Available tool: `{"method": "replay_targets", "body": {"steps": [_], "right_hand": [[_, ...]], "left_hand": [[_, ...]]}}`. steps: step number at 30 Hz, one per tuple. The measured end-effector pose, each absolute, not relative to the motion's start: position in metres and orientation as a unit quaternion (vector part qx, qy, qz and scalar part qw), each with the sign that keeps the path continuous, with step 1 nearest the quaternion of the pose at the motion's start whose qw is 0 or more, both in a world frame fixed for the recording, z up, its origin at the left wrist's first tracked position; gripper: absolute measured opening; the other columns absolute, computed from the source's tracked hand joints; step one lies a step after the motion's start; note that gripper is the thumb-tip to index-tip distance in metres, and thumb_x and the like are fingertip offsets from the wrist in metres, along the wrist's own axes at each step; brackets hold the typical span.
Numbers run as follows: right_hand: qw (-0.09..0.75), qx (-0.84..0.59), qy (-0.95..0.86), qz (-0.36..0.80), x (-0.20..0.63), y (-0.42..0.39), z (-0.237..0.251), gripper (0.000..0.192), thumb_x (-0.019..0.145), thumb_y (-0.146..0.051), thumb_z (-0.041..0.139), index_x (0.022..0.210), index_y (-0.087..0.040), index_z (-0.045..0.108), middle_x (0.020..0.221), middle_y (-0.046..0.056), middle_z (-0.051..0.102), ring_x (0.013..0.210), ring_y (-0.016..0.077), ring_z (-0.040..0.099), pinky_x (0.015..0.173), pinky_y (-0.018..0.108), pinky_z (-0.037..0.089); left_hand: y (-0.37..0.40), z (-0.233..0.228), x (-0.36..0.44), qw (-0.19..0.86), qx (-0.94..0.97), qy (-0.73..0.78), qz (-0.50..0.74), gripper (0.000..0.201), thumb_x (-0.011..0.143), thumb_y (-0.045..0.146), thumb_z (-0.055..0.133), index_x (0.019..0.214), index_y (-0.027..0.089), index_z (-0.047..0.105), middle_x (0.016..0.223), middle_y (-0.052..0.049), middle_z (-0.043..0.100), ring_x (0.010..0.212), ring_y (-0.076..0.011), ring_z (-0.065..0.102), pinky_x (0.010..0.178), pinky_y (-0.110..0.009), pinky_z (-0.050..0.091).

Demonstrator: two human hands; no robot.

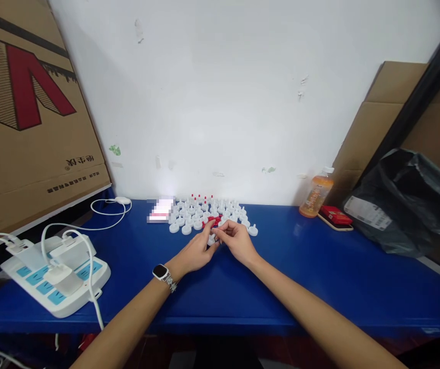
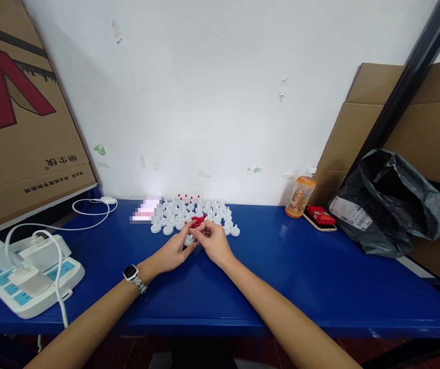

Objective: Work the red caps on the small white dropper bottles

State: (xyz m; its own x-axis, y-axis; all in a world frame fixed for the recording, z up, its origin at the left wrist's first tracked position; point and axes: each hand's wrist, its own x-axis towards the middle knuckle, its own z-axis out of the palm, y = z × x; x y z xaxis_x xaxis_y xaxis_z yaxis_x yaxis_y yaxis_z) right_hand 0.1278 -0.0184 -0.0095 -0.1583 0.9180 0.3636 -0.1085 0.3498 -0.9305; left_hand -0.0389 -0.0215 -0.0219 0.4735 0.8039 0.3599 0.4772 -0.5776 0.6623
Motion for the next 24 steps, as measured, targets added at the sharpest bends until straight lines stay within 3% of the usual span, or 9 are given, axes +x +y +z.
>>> {"method": "replay_targets", "body": {"steps": [5, 7, 10, 13, 15, 20, 24], "right_hand": [[0.573, -0.368, -0.633, 0.368, 0.119, -0.024, -0.014, 0.025, 0.083, -0.041, 0.068, 0.075, -0.017, 0.067, 0.070, 0.001, 0.064, 0.062, 0.0132, 0.054, 0.060, 0.025, 0.041], [0.572, -0.372, -0.643, 0.347, 0.116, -0.026, -0.014, 0.024, 0.084, -0.040, 0.067, 0.076, -0.017, 0.068, 0.071, 0.001, 0.064, 0.063, 0.0134, 0.052, 0.061, 0.026, 0.041], [0.567, -0.372, -0.653, 0.337, 0.113, -0.029, -0.011, 0.023, 0.086, -0.039, 0.064, 0.078, -0.017, 0.069, 0.072, 0.001, 0.064, 0.064, 0.0137, 0.051, 0.063, 0.026, 0.040], [0.558, -0.372, -0.665, 0.329, 0.111, -0.030, -0.007, 0.022, 0.087, -0.037, 0.061, 0.079, -0.017, 0.068, 0.073, 0.000, 0.062, 0.066, 0.0133, 0.050, 0.065, 0.026, 0.040], [0.551, -0.371, -0.672, 0.326, 0.111, -0.030, -0.006, 0.021, 0.088, -0.035, 0.060, 0.078, -0.017, 0.067, 0.072, 0.000, 0.060, 0.065, 0.0128, 0.049, 0.065, 0.026, 0.040], [0.543, -0.355, -0.682, 0.337, 0.116, -0.027, -0.006, 0.014, 0.085, -0.032, 0.060, 0.081, -0.018, 0.061, 0.073, -0.001, 0.060, 0.065, 0.0121, 0.051, 0.063, 0.025, 0.041], [0.503, -0.355, -0.683, 0.394, 0.127, -0.005, 0.005, 0.017, 0.077, -0.031, 0.067, 0.076, -0.019, 0.056, 0.068, -0.001, 0.062, 0.061, 0.0125, 0.057, 0.060, 0.025, 0.044]], "left_hand": [[-0.022, -0.024, -0.033, 0.281, 0.806, 0.378, 0.358, 0.072, 0.093, 0.030, 0.050, 0.154, 0.017, 0.015, 0.149, -0.019, 0.044, 0.135, -0.0296, 0.047, 0.112, -0.046, 0.035], [-0.024, -0.022, -0.032, 0.285, 0.798, 0.391, 0.359, 0.075, 0.092, 0.028, 0.050, 0.155, 0.015, 0.011, 0.146, -0.020, 0.047, 0.129, -0.0290, 0.052, 0.109, -0.046, 0.038], [-0.027, -0.019, -0.033, 0.298, 0.783, 0.410, 0.360, 0.078, 0.091, 0.027, 0.049, 0.156, 0.014, 0.008, 0.125, -0.016, 0.063, 0.096, -0.0228, 0.067, 0.093, -0.041, 0.049], [-0.028, -0.017, -0.034, 0.303, 0.773, 0.418, 0.368, 0.079, 0.089, 0.024, 0.050, 0.155, 0.013, 0.009, 0.100, -0.009, 0.070, 0.077, -0.0177, 0.065, 0.083, -0.035, 0.051], [-0.028, -0.016, -0.034, 0.304, 0.770, 0.421, 0.371, 0.079, 0.088, 0.022, 0.050, 0.155, 0.013, 0.009, 0.097, -0.008, 0.069, 0.079, -0.0173, 0.065, 0.083, -0.034, 0.051], [-0.024, -0.017, -0.032, 0.326, 0.764, 0.378, 0.408, 0.075, 0.089, 0.023, 0.053, 0.153, 0.017, 0.013, 0.117, -0.011, 0.064, 0.105, -0.0201, 0.062, 0.098, -0.036, 0.045], [-0.016, -0.021, -0.034, 0.390, 0.714, 0.408, 0.413, 0.080, 0.089, 0.035, 0.059, 0.151, 0.017, 0.013, 0.107, -0.009, 0.062, 0.085, -0.0168, 0.062, 0.081, -0.033, 0.050]]}}
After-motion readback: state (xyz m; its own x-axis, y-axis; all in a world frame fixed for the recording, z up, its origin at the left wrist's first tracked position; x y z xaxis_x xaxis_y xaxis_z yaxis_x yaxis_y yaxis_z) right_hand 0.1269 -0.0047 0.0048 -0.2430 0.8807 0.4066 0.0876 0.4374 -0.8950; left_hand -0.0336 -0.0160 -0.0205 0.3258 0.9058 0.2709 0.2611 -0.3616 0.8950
